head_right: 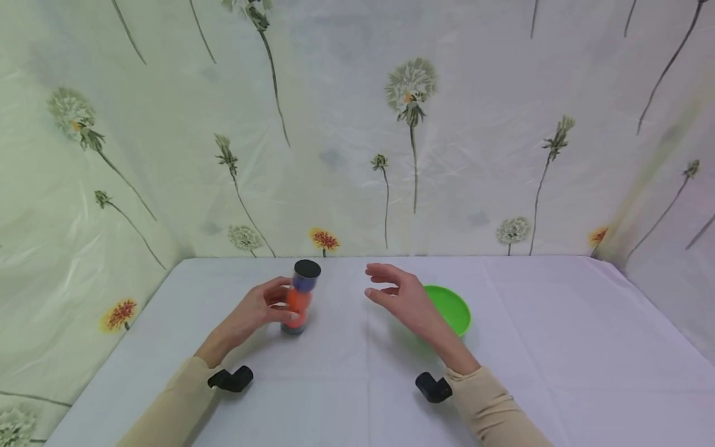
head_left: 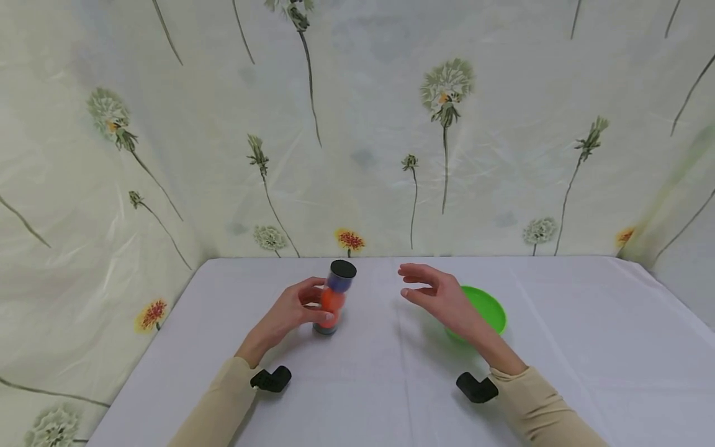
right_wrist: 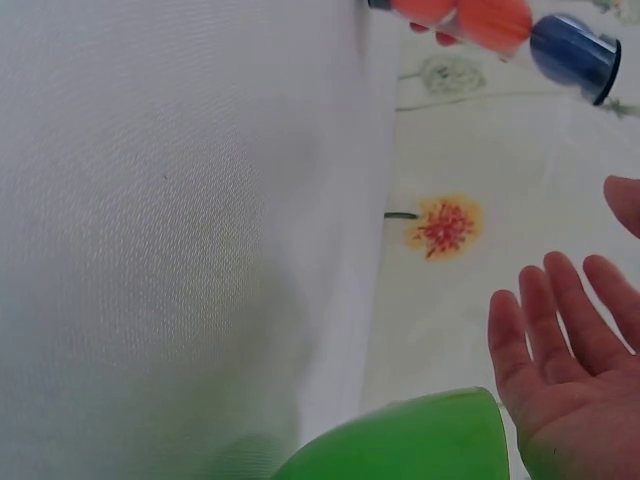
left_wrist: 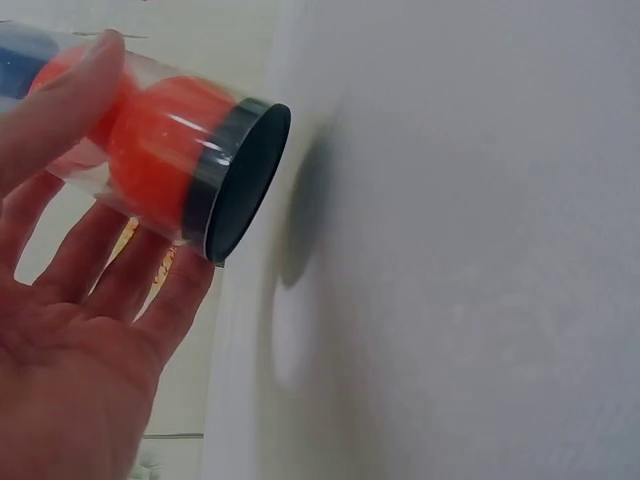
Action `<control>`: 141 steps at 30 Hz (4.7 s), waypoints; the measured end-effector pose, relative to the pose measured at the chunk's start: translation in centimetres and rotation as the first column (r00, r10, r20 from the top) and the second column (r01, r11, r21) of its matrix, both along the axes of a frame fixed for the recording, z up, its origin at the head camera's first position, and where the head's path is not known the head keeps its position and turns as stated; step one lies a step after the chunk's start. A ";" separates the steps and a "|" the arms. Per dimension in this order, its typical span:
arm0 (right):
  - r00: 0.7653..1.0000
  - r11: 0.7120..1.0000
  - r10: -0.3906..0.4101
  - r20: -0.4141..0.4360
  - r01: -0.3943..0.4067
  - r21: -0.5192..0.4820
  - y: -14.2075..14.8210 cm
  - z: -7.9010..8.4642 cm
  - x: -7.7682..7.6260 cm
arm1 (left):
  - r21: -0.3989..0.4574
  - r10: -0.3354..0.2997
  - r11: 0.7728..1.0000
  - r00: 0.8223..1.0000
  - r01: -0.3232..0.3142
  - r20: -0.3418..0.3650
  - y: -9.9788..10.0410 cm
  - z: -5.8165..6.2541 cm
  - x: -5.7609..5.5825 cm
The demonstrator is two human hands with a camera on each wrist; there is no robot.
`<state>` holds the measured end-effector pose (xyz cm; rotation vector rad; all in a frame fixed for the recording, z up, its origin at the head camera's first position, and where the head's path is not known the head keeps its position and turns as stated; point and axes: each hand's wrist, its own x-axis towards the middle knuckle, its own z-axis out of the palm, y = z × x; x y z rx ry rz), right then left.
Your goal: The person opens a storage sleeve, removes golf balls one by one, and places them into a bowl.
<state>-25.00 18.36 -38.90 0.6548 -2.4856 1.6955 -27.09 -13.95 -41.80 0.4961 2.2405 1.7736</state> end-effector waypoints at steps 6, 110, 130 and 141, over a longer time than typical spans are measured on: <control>1.000 1.000 0.005 0.018 -0.006 0.016 -0.2 0.2 -0.1 | -0.022 -0.031 0.999 0.999 0.031 -0.030 0.3 0.6 0.2; 0.995 0.969 -0.099 -0.010 0.098 0.226 -4.9 1.0 1.4 | -0.493 -0.251 0.867 0.913 0.065 -0.321 2.9 4.3 0.9; 0.982 0.948 -0.188 -0.009 0.184 0.261 -5.3 0.8 1.8 | -0.534 -0.292 0.842 0.896 0.074 -0.335 3.4 4.5 0.9; 0.977 0.942 -0.208 -0.041 0.211 0.262 -5.9 0.6 2.2 | -0.529 -0.289 0.845 0.902 0.083 -0.320 3.1 4.4 1.2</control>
